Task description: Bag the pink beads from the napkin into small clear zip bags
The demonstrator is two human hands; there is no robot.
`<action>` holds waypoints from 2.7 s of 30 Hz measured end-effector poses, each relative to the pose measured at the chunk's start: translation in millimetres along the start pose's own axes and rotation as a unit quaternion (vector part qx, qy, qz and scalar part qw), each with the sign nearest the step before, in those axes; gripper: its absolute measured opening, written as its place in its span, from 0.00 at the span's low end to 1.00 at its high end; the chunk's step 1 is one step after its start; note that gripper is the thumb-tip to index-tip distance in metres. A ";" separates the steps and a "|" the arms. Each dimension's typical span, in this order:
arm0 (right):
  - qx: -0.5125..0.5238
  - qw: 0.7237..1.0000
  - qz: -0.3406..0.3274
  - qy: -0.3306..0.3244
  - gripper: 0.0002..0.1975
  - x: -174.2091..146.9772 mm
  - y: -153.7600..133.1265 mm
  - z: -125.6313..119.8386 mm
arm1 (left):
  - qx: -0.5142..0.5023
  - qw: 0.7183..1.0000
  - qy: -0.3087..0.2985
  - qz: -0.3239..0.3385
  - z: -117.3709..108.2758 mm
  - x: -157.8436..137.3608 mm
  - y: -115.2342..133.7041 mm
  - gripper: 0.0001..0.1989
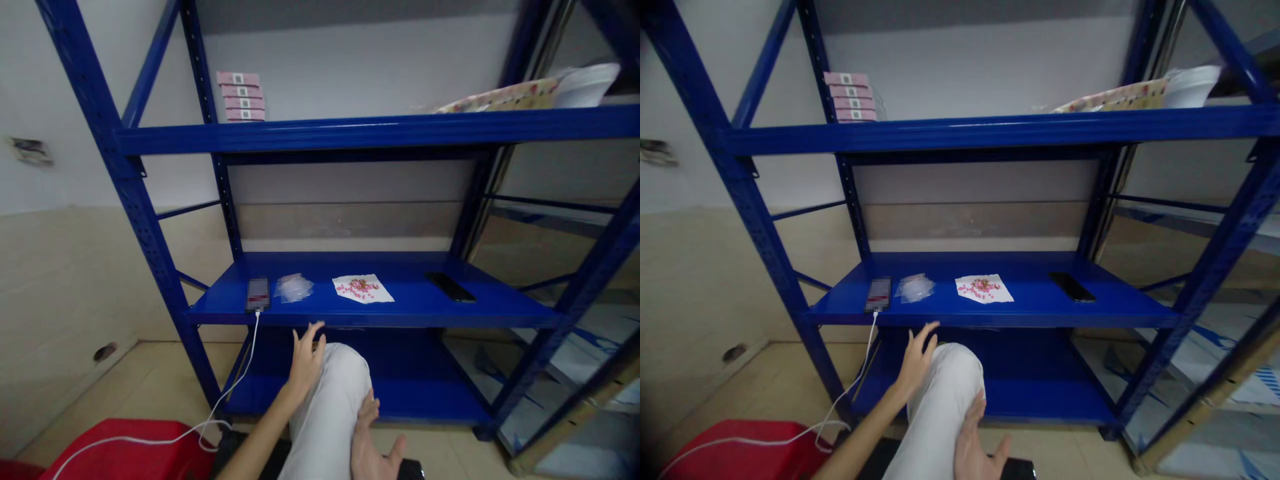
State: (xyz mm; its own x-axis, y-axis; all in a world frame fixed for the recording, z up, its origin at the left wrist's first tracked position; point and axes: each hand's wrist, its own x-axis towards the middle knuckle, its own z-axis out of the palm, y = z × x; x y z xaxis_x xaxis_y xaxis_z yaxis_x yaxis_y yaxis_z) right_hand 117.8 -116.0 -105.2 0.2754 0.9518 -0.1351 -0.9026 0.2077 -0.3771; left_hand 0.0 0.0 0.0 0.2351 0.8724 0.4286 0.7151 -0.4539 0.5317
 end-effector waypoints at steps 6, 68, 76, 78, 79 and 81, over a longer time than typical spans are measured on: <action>0.025 0.988 0.125 0.083 0.10 23.3 27.1 -22.0 | 0.124 0.987 0.030 -0.096 45.9 -97.2 11.5 0.30; -0.225 0.944 0.204 -0.128 0.25 77.8 -58.3 147.5 | 0.092 0.966 0.129 0.204 -85.1 30.3 15.2 0.20; -0.455 0.866 0.111 -0.176 0.21 77.0 -69.7 199.8 | 0.109 0.969 0.124 0.183 -93.6 12.0 8.8 0.19; -0.451 0.855 0.139 -0.214 0.23 83.7 -73.0 202.6 | 0.100 0.972 0.132 0.167 -89.7 17.3 2.4 0.18; -0.450 0.849 0.150 -0.234 0.24 88.7 -74.6 203.4 | 0.095 0.973 0.135 0.162 -87.1 20.4 -0.5 0.17; -0.454 0.839 0.158 -0.255 0.25 101.9 -76.5 203.9 | 0.081 0.976 0.135 0.148 -81.3 27.9 -4.1 0.17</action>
State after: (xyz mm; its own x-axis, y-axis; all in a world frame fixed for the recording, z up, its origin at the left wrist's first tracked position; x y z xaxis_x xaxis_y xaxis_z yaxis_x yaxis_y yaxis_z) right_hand 147.5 11.2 96.7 -0.3167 0.9478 -0.0378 -0.2159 -0.1108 -0.9701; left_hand -49.9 11.5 69.2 0.2815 0.6174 0.7345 0.7417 -0.6257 0.2416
